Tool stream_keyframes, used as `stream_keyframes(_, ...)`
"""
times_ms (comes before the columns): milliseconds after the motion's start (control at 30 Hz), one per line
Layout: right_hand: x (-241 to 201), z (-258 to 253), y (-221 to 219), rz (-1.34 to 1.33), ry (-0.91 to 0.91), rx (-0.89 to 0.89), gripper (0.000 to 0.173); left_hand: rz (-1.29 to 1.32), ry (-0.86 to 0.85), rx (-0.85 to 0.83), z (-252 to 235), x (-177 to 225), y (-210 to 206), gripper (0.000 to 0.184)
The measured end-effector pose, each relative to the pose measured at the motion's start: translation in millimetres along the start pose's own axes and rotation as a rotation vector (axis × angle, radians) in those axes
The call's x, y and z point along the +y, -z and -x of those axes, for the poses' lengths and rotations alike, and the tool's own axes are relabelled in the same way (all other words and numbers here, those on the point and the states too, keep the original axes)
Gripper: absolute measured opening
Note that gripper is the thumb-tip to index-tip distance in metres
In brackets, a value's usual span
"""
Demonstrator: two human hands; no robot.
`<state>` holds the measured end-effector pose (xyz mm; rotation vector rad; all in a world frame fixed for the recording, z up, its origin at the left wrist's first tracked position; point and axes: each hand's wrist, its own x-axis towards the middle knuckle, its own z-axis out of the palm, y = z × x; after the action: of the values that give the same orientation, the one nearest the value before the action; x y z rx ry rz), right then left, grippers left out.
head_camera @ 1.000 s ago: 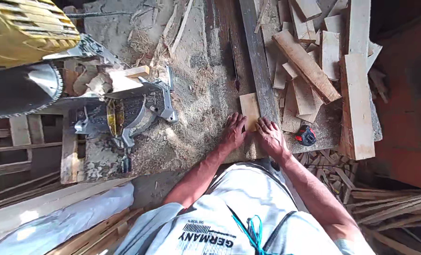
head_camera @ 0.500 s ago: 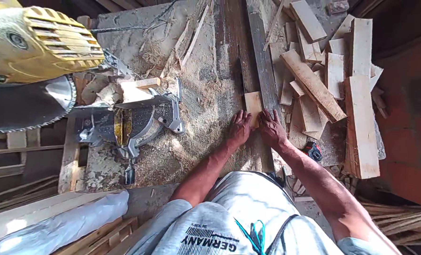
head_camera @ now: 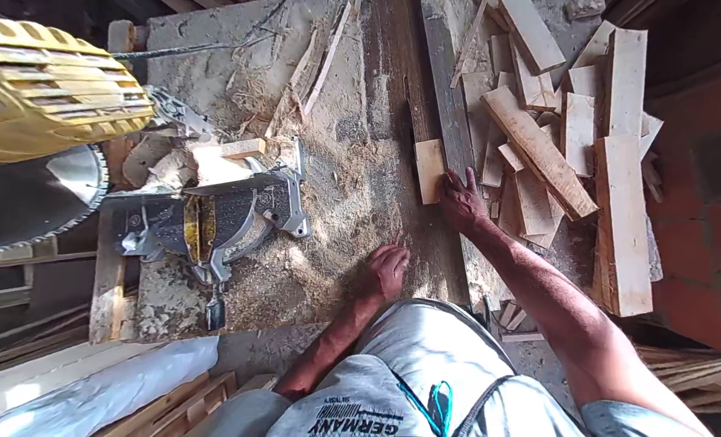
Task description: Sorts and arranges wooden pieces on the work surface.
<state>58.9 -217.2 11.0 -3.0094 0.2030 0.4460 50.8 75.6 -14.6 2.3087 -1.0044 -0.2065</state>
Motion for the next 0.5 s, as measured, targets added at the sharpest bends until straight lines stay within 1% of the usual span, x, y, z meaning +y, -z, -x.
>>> stream_keyframes(133, 6, -21, 6, 0.021, -0.008, 0.009, 0.046, -0.108, 0.07, 0.101, 4, -37, 11, 0.031)
stream_keyframes(233, 11, -35, 8, 0.043, -0.003, 0.042, 0.045, -0.195, 0.144, 0.132, -3, -59, 10, 0.038)
stream_keyframes(300, 15, -45, 9, 0.056, -0.001, 0.066, 0.045, -0.237, 0.165, 0.131, -6, -63, 6, 0.044)
stream_keyframes(500, 24, -79, 20, 0.088, -0.02, 0.041, 0.046, -0.27, 0.166, 0.098, -9, -61, 6, 0.049)
